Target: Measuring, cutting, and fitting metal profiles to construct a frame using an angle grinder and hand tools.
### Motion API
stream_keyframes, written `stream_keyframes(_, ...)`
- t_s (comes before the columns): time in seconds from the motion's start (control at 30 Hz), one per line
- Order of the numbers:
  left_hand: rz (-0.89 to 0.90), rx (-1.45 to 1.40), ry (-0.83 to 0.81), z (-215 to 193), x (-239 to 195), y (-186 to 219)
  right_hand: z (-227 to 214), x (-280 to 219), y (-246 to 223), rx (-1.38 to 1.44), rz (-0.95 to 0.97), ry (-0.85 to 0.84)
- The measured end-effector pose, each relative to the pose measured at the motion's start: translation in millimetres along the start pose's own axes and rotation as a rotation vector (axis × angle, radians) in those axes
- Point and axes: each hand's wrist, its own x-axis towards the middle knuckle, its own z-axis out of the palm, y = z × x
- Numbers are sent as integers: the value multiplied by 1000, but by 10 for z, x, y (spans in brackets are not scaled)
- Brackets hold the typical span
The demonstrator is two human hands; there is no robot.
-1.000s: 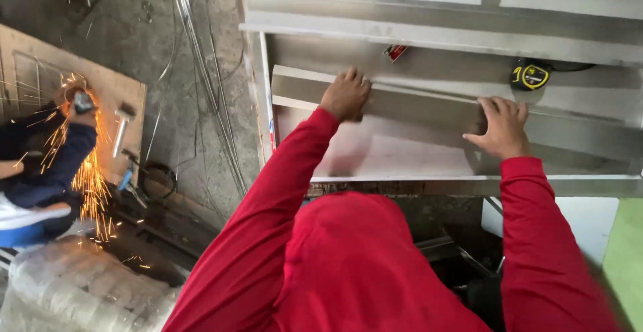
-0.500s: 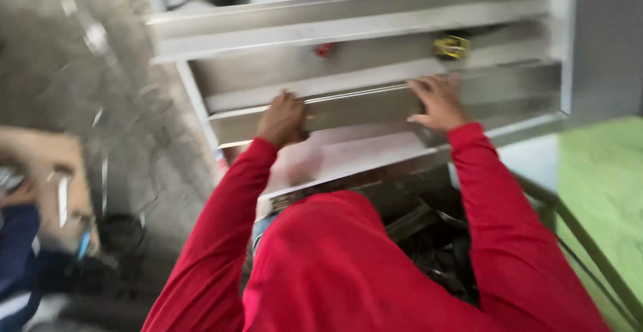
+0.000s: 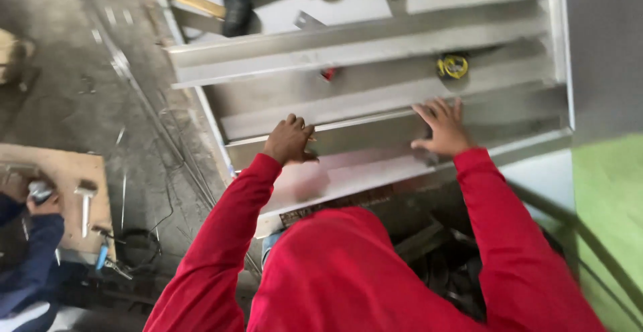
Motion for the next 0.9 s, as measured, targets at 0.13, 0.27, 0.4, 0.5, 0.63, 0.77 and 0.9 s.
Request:
stream_keyframes(0.13, -214, 15, -58, -146, -351, -254, -2, 24, -83, -89, 26, 110)
stream_keyframes(0.27, -338, -73, 26, 329, -584, -326, 91, 35, -112, -138, 28, 240)
stream_keyframes(0.4, -310, -4, 63, 438, -519, -262, 136, 56, -8, -244, -29, 342)
stream_keyframes(0.5, -299, 26, 17, 504, -414, -387, 35, 147, -68, -291, -26, 422)
stream_keyframes(0.63, -204, -146, -223, -189, -421, -401, 17, 125, -162, -256, 46, 531)
stream_keyframes(0.77, -379, -223, -28, 105, 52, -627, 37, 210, -119, -214, 203, 332)
stream_keyframes(0.9, -449, -184, 126, 310, 366, -623, 75, 331, -172, -322, 285, 484)
